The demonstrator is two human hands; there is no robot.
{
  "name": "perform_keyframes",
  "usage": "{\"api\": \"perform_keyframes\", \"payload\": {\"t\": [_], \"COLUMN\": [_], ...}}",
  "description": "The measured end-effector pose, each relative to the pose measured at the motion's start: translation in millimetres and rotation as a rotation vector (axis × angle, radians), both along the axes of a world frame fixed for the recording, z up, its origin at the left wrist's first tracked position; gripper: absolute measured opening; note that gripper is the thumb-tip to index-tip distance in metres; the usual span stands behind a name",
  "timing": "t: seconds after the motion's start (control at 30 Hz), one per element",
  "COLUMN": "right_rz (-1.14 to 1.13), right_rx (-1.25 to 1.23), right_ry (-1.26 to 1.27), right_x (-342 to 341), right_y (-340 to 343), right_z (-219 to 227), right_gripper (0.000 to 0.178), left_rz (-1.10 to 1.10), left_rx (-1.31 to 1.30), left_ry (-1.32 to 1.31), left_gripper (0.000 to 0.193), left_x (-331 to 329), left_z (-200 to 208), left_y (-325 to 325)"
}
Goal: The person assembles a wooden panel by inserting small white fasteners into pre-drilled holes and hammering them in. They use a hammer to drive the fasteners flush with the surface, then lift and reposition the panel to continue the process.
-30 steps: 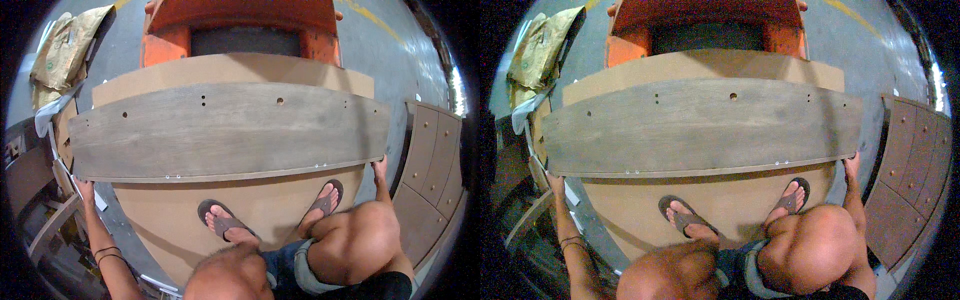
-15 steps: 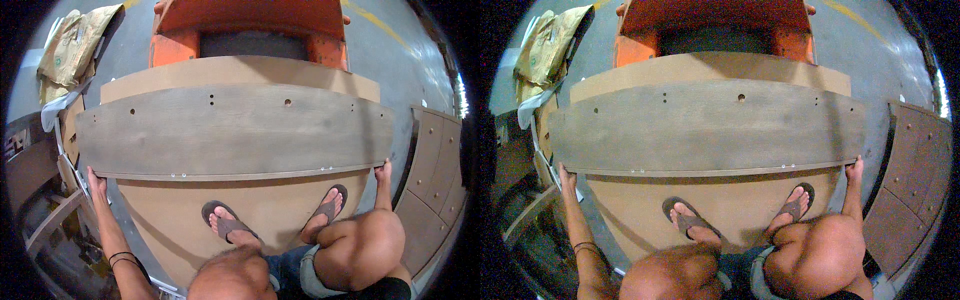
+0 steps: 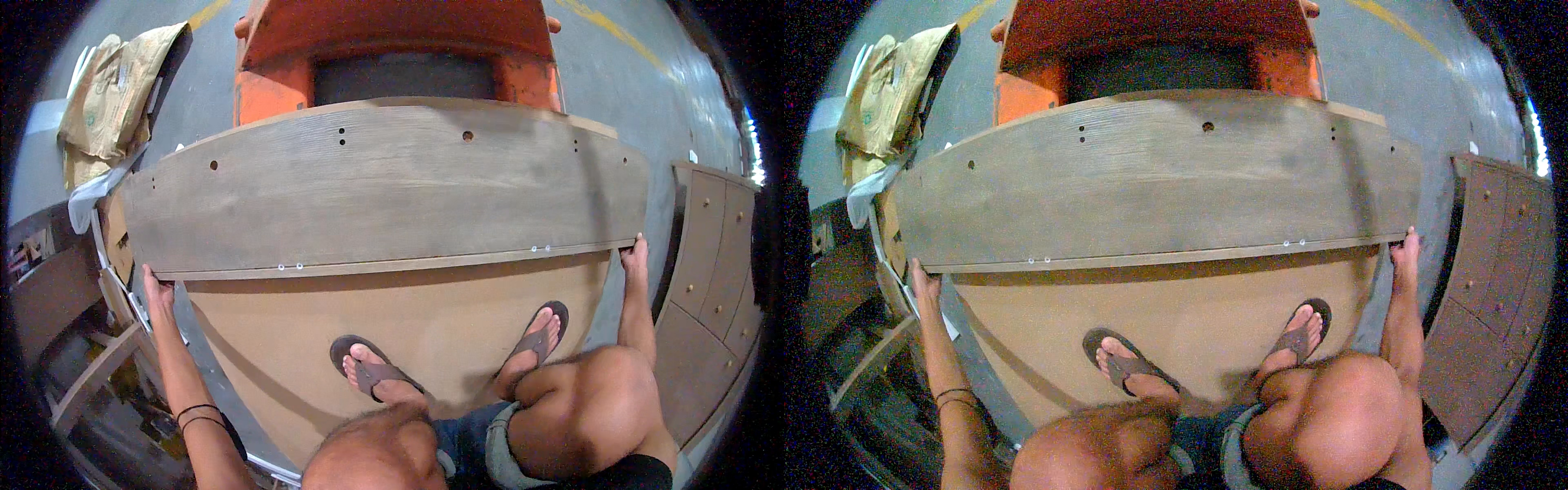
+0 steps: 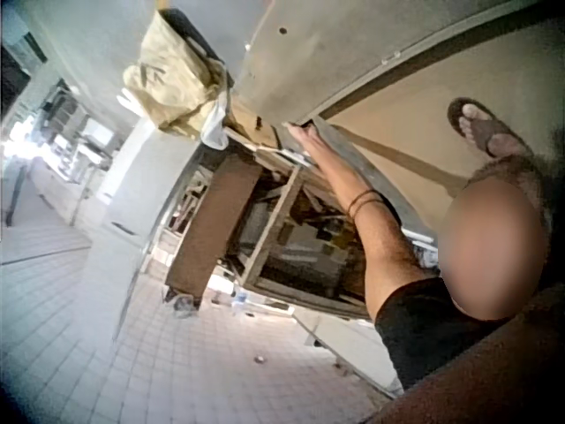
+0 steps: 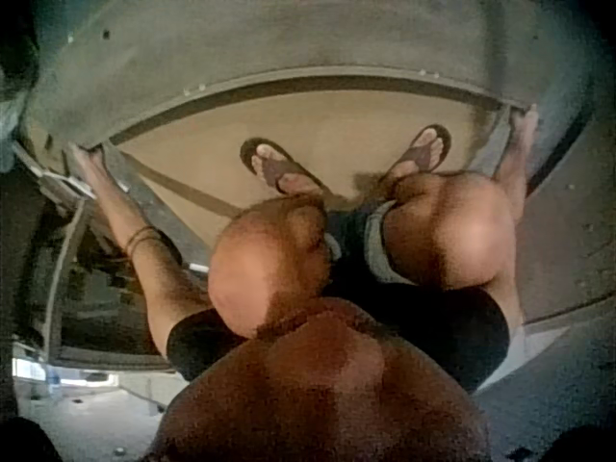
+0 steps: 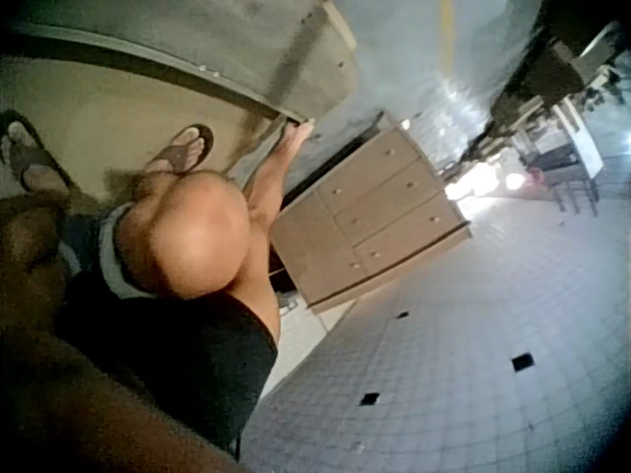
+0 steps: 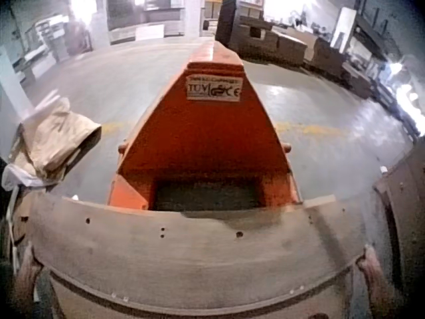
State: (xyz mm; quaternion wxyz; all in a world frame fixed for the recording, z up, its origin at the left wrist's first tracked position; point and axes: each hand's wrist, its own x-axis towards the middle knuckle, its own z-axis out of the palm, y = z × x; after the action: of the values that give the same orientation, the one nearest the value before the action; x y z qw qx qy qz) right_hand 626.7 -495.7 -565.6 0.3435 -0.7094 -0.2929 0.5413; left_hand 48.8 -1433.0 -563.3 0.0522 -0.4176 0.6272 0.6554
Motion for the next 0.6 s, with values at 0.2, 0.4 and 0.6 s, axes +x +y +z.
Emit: {"api": "perform_keyframes", "payload": {"t": [0.2, 0.4, 0.6], "right_rz": [0.019, 0.205, 0.522], "right_rx": [0.044, -0.050, -0.157], "right_ry": [0.017, -0.031, -0.416], "right_x": [19, 16, 22], "right_y": [14, 0, -51], "right_z": [-15, -10, 93], "right_gripper": [0.035, 0.045, 0.054], "left_rz": [0.000, -0.137, -0.401], "left_rx": [0.051, 0.059, -0.303], "left_ry": [0.044, -0.148, -0.110], "left_gripper": [0.049, 0.074, 0.072], "left_x": [2, 11, 122], "left_z": [-20, -8, 37], "left_y": [-14, -46, -14]}}
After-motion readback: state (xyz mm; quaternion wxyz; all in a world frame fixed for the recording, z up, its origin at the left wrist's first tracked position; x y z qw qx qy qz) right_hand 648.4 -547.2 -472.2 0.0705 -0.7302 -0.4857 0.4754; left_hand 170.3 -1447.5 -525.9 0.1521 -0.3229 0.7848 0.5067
